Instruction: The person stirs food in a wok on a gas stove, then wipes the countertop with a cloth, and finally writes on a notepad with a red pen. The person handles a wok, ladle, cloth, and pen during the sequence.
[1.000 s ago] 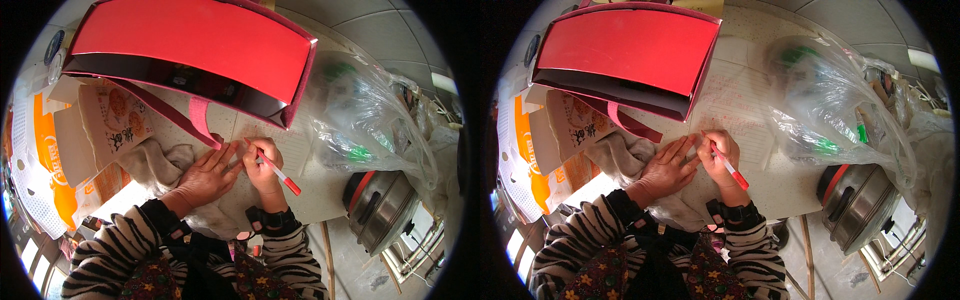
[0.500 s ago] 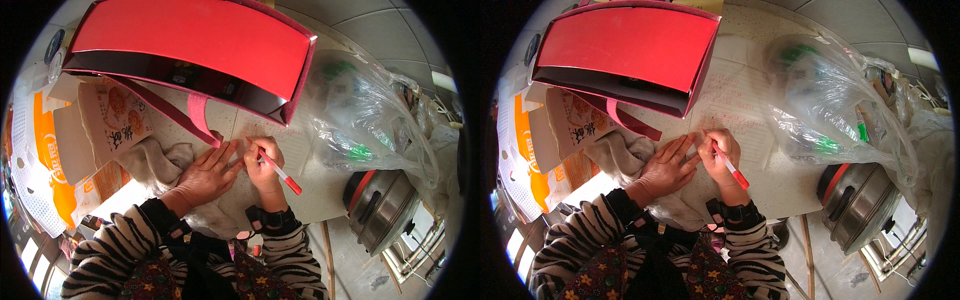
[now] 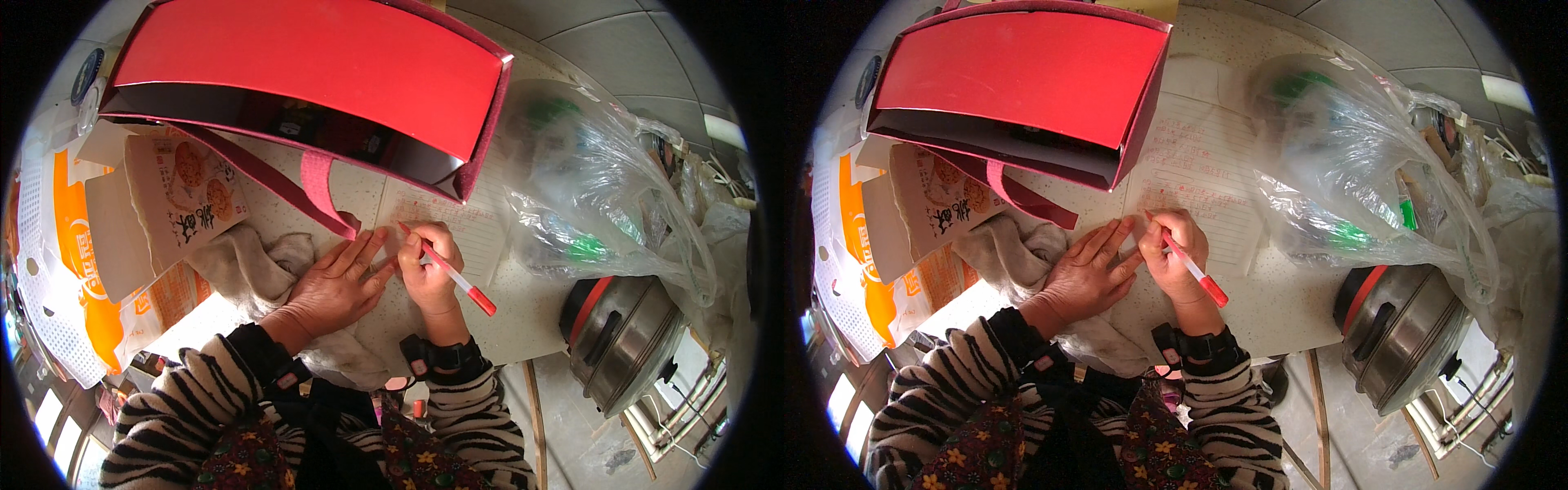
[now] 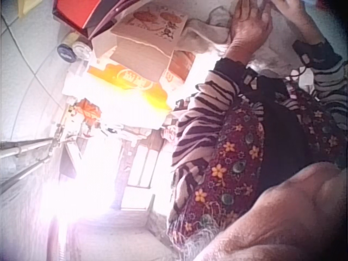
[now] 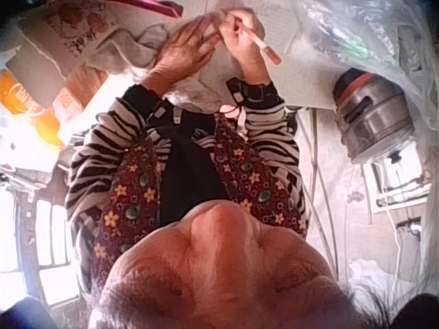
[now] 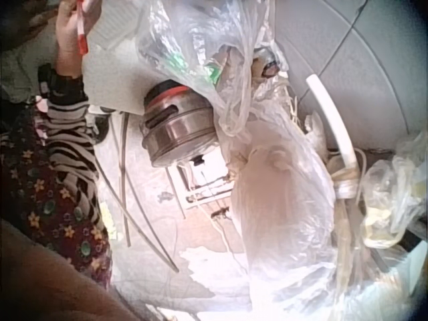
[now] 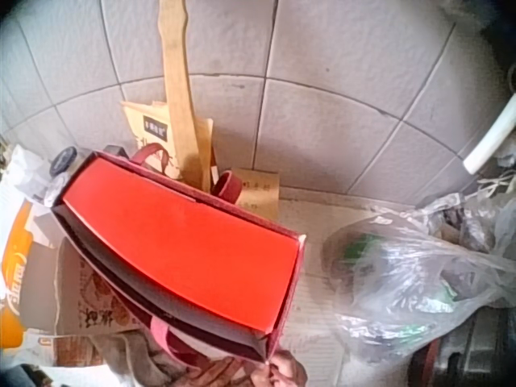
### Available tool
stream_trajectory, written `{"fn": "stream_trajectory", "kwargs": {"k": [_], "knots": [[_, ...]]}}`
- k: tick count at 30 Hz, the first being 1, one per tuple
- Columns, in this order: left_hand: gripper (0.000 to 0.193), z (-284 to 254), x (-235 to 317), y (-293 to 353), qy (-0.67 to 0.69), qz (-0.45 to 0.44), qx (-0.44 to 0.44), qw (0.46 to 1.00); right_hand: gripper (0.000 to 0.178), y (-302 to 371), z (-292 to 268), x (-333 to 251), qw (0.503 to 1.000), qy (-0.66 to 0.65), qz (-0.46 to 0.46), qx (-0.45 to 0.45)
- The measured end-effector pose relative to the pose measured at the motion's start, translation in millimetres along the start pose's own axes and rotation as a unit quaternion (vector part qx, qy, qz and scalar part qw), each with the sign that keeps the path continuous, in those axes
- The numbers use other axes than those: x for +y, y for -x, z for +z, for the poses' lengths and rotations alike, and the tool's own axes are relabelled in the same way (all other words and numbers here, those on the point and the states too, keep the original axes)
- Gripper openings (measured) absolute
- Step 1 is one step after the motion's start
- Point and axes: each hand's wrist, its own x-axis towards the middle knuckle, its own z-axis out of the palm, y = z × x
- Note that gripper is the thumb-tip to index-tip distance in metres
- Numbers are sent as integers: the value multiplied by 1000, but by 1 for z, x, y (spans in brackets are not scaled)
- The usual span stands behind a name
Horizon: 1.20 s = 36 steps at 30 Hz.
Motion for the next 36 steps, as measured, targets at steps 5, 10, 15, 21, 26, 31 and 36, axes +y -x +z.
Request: {"fn": "stream_trajectory", "kwargs": {"k": [5, 10, 15, 21, 26, 31, 36], "knots": [[48, 0, 0, 0, 2, -1, -6, 1000, 13, 5, -2, -2, 998, 13, 48, -30], [52, -2, 1, -1, 7, -11, -13, 1000, 11, 7, -8, 0, 998, -2, 65, -7], [53, -3, 2, -2, 1, -15, -6, 1000, 11, 9, -13, 2, 998, -7, 56, -37], [55, -3, 2, -2, -31, 8, -18, 999, 14, 8, -11, 4, 999, -14, 34, -21], [54, -3, 1, -2, -22, 7, -27, 999, 14, 7, -10, 1, 998, -13, 53, -22], [54, -4, 2, -2, -22, 5, -33, 999, 13, 6, -10, -1, 998, -1, 56, -30], [54, -5, 2, -3, -28, 10, -29, 999, 13, 6, -10, 0, 998, 21, 50, -29]]}}
